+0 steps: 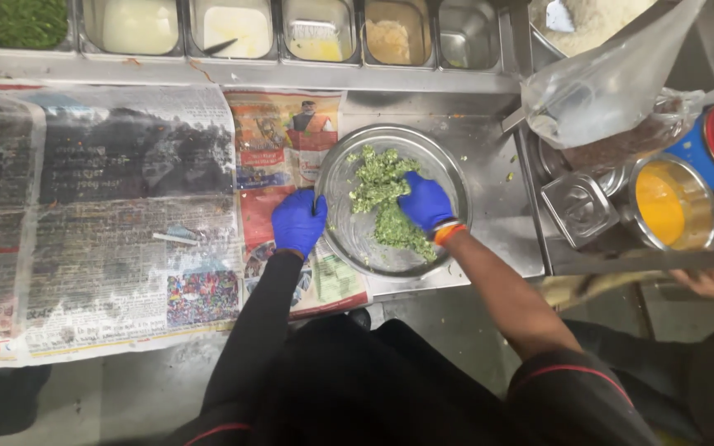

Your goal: The person crumbles a white substance into a bowl of chopped green vegetables by hand and then pours a white powder from a plastic container into the bowl, mixing it into the vegetables and white crumbles.

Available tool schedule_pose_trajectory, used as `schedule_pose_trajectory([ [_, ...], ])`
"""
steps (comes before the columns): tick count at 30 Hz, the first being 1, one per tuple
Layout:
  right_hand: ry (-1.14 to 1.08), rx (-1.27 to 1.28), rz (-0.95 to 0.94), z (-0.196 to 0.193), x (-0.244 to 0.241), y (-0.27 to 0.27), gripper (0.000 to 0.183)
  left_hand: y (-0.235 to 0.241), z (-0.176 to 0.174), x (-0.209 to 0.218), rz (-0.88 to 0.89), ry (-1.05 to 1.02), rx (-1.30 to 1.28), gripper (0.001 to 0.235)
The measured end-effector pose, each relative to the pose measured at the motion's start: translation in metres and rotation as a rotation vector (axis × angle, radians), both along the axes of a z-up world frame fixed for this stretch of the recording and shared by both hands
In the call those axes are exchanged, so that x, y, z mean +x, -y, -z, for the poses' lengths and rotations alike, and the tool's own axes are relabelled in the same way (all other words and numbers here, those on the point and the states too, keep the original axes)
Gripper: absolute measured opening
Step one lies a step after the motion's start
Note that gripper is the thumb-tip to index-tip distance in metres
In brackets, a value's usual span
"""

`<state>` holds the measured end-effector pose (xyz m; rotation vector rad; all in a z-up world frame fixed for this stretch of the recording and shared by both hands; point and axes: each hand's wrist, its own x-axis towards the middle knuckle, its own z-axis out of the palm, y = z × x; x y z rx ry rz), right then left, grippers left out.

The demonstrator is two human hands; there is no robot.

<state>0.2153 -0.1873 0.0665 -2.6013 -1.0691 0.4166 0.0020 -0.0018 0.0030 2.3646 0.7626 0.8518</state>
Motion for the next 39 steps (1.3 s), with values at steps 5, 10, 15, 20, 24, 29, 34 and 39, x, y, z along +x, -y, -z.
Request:
schedule_pose_trajectory([
  [5,0.026,-0.011,-0.146,-0.038,-0.027,0.025,0.081,0.0,0.002,-0.001,0.012,-0.035,0.002,0.026],
  [10,0.269,-0.04,-0.072,0.002,-0.078,0.01,0.1,0.001,0.004,-0.001,-0.002,-0.067,0.024,0.026],
  [15,0.217,0.102,-0.304,0.048,-0.072,0.023,0.044,0.001,0.003,0.0,0.014,-0.012,0.072,0.025],
  [20,-0.144,0.196,-0.044,0.019,-0.014,0.016,0.039,-0.001,0.001,0.0,-0.001,-0.003,0.02,0.026],
  [24,-0.556,0.323,-0.082,-0.026,0.0,0.032,0.057,0.0,0.002,-0.002,0.026,-0.017,-0.011,0.027],
  [29,-0.282,0.284,-0.081,-0.044,-0.026,0.051,0.062,-0.001,-0.001,-0.003,0.031,0.004,0.004,0.026],
  [34,0.101,-0.001,0.065,-0.013,-0.082,0.038,0.111,0.004,0.001,-0.003,0.021,-0.022,0.007,0.026],
  [39,0.21,0.129,-0.046,0.04,-0.103,0.01,0.054,0.0,-0.001,-0.002,0.024,-0.068,0.025,0.027],
])
